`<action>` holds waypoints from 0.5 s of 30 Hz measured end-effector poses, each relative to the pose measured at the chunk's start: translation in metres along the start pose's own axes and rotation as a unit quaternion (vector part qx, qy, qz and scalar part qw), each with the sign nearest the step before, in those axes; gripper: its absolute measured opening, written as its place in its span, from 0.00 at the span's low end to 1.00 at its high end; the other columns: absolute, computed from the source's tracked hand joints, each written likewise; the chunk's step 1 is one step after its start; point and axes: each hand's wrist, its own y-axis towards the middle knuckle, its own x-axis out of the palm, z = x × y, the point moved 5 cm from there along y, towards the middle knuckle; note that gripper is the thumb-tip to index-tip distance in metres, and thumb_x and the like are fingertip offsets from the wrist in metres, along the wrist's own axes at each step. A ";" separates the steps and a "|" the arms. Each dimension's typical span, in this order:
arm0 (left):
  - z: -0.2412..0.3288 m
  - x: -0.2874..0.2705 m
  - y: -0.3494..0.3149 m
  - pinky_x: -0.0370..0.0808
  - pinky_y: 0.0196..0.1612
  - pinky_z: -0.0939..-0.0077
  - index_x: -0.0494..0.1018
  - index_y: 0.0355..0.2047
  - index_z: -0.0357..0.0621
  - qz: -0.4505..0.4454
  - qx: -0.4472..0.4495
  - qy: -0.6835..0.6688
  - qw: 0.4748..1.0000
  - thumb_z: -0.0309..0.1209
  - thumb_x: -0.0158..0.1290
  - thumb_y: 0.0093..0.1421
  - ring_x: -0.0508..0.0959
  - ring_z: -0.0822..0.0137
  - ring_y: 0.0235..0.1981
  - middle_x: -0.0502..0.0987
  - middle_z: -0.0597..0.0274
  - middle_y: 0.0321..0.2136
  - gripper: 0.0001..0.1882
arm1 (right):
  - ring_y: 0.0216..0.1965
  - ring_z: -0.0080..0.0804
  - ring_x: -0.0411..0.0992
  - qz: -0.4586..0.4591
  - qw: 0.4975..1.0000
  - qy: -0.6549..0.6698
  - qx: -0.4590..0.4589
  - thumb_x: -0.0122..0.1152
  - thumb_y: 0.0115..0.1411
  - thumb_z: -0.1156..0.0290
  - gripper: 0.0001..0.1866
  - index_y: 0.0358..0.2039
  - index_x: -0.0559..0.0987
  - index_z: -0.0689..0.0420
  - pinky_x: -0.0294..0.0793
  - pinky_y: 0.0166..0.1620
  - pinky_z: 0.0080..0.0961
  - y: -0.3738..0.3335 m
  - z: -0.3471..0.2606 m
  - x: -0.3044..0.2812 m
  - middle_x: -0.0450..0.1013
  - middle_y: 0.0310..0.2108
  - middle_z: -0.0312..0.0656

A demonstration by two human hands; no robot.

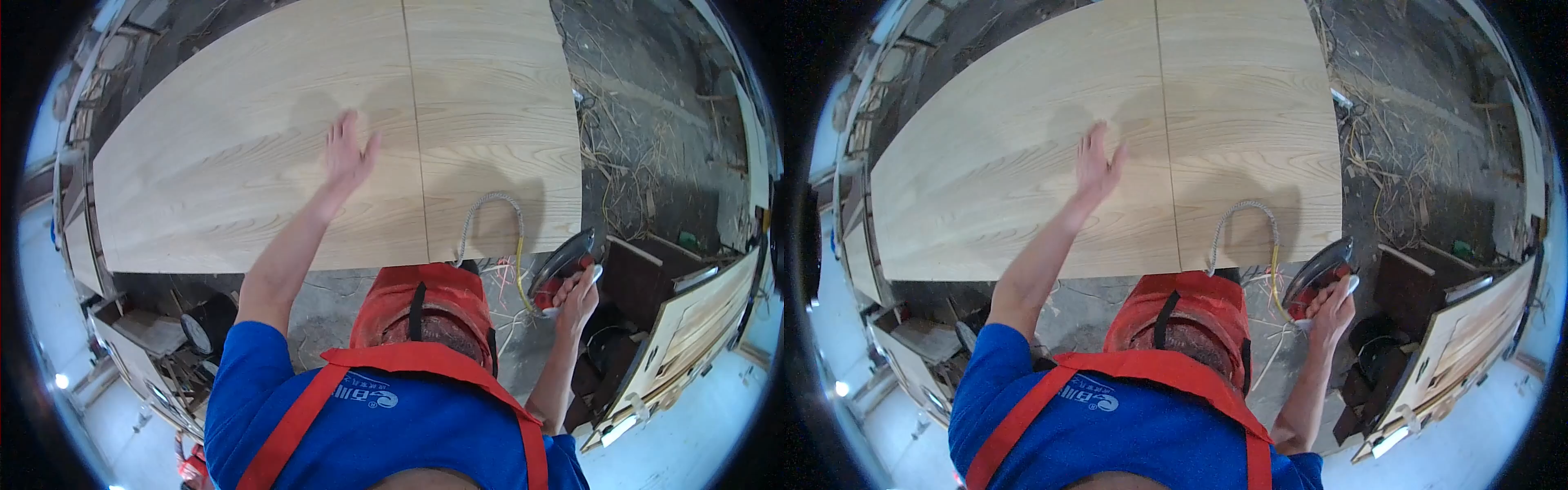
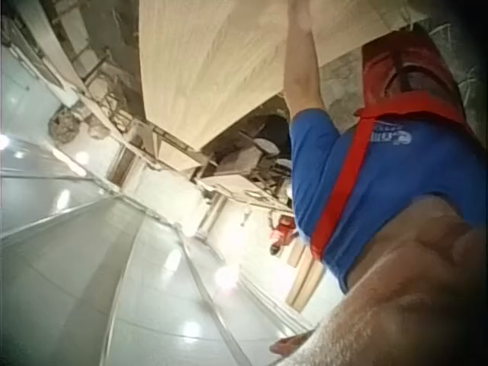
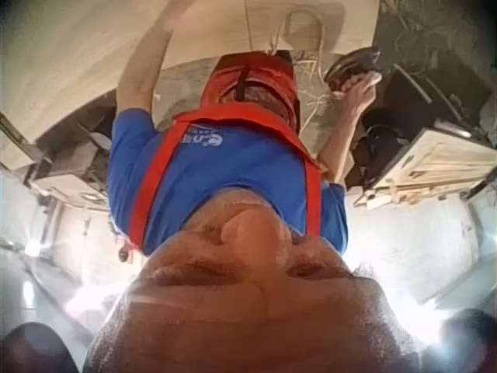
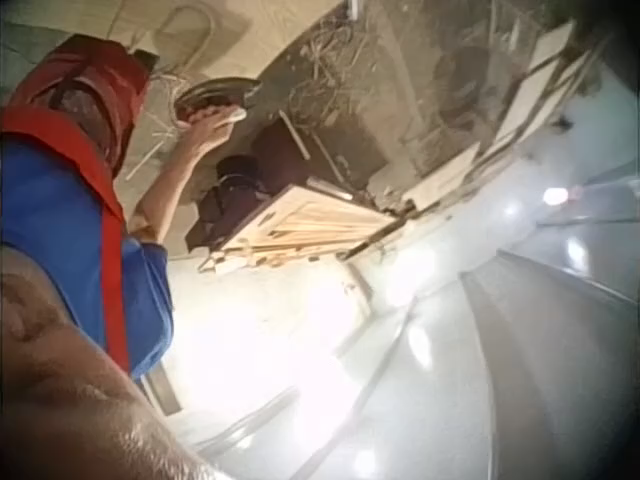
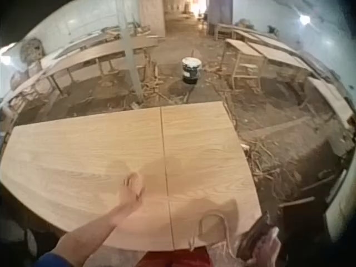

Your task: Ironing wooden panels to bond veneer or smooth the surface in a workshop environment.

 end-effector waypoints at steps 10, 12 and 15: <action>0.248 0.001 -0.239 0.68 0.64 0.53 0.71 0.61 0.42 -0.275 0.145 -0.447 0.839 0.38 0.68 0.54 0.71 0.43 0.63 0.72 0.41 0.62 0.36 | 0.16 0.18 0.53 -0.287 0.905 0.303 0.087 0.46 0.78 0.43 0.23 0.39 0.68 0.51 0.52 0.15 0.19 -0.148 -0.059 0.078 0.59 0.23 0.30; 0.268 -0.018 -0.252 0.73 0.59 0.55 0.76 0.55 0.43 -0.365 0.076 -0.518 0.770 0.38 0.67 0.55 0.76 0.45 0.58 0.77 0.42 0.55 0.28 | 0.16 0.18 0.53 -0.349 0.875 0.322 0.092 0.46 0.78 0.44 0.23 0.39 0.68 0.52 0.52 0.15 0.19 -0.159 -0.073 0.087 0.59 0.23 0.30; 0.233 0.034 -0.310 0.77 0.42 0.56 0.80 0.40 0.42 -0.453 0.137 -0.381 0.794 0.42 0.62 0.63 0.82 0.46 0.38 0.81 0.43 0.36 0.15 | 0.15 0.18 0.56 -0.321 0.935 0.153 -0.012 0.46 0.79 0.46 0.22 0.38 0.68 0.53 0.55 0.15 0.19 -0.166 -0.082 0.096 0.61 0.22 0.31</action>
